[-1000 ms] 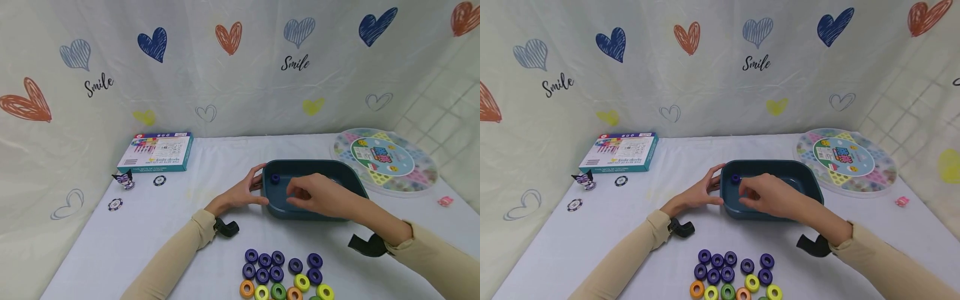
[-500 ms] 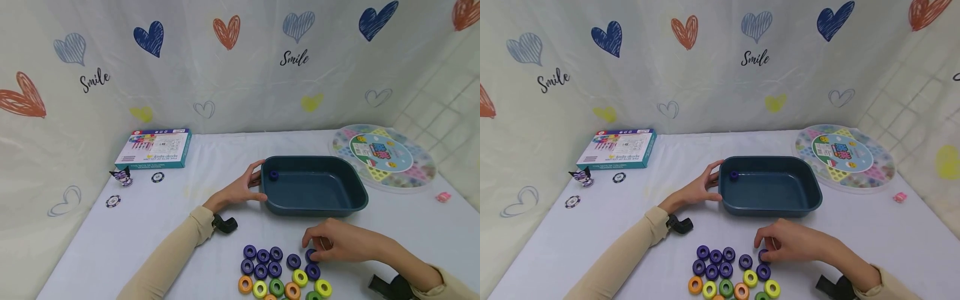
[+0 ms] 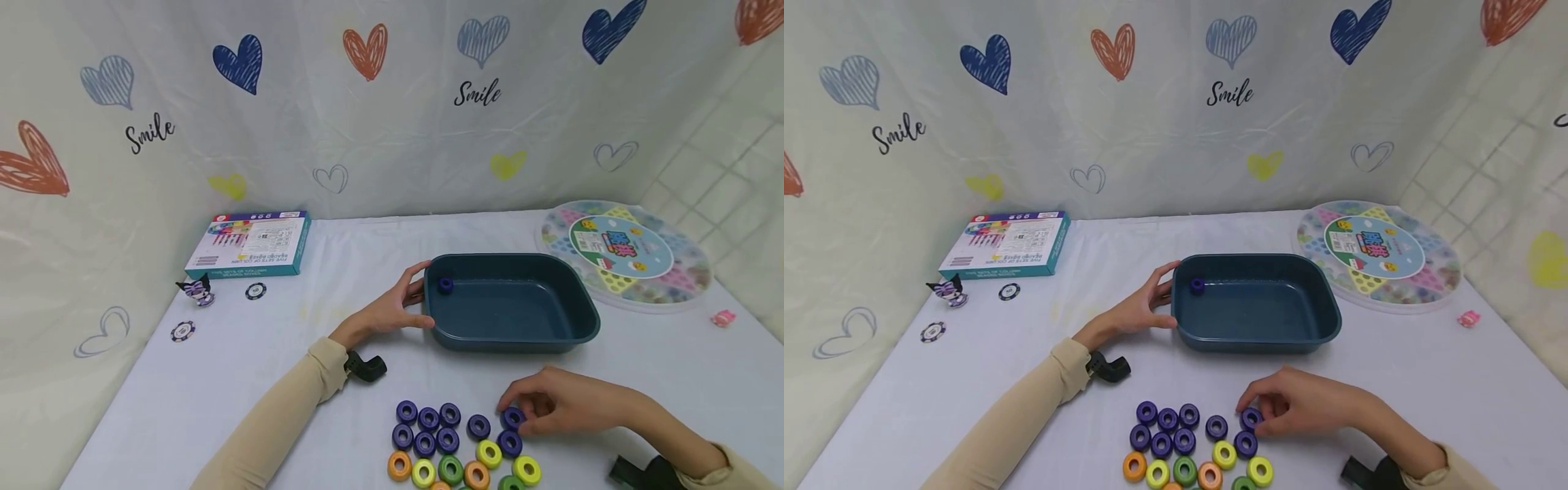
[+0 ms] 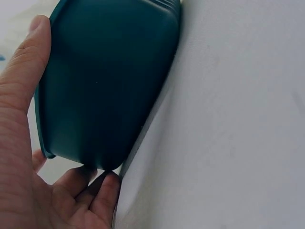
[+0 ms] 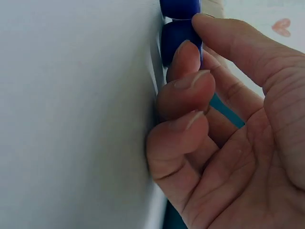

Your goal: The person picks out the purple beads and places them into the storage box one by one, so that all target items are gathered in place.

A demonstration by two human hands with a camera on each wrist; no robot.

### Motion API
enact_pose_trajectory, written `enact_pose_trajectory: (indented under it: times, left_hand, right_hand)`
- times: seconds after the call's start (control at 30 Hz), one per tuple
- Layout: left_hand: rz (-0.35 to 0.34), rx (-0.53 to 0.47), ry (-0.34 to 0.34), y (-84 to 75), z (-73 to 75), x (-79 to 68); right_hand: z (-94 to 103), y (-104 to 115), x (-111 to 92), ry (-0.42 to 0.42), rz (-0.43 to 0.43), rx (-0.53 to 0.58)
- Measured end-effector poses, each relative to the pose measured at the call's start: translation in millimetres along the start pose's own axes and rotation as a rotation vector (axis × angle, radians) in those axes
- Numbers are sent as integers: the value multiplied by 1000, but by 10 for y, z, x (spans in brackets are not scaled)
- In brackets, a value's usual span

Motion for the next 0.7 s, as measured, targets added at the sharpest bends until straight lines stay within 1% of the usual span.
enact_pose_trajectory:
  times: [0.17,0.27,0.37,0.43,0.57,0.7]
  left_hand:
    - [2,-20,11,14,-3,13]
    - [7,-25,2,100,25,31]
    - [8,-4,-9,209,61,51]
    - [7,13,-17,265,78,58]
    - [11,27,-26,305,93,55]
    - [19,19,-26,254,78,39]
  right_hand:
    - [-22,-66,-66,22,-5,79]
    - [-39,-93,-106,50,-16,156]
    - [-51,-112,-139,75,-27,238]
    - [-54,-126,-155,83,-31,271]
    - [-56,-146,-177,92,-28,299]
    - [-33,-143,-203,90,-38,288]
Point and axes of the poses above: each hand's wrist, its own x-axis towards the middle knuckle, its own z-axis out of the back of the hand, y = z × x, the point moved 7 cm from there along x, towards the middle knuckle, and after that the axes turned 7 degrees about -x, right-handed, at the moved point
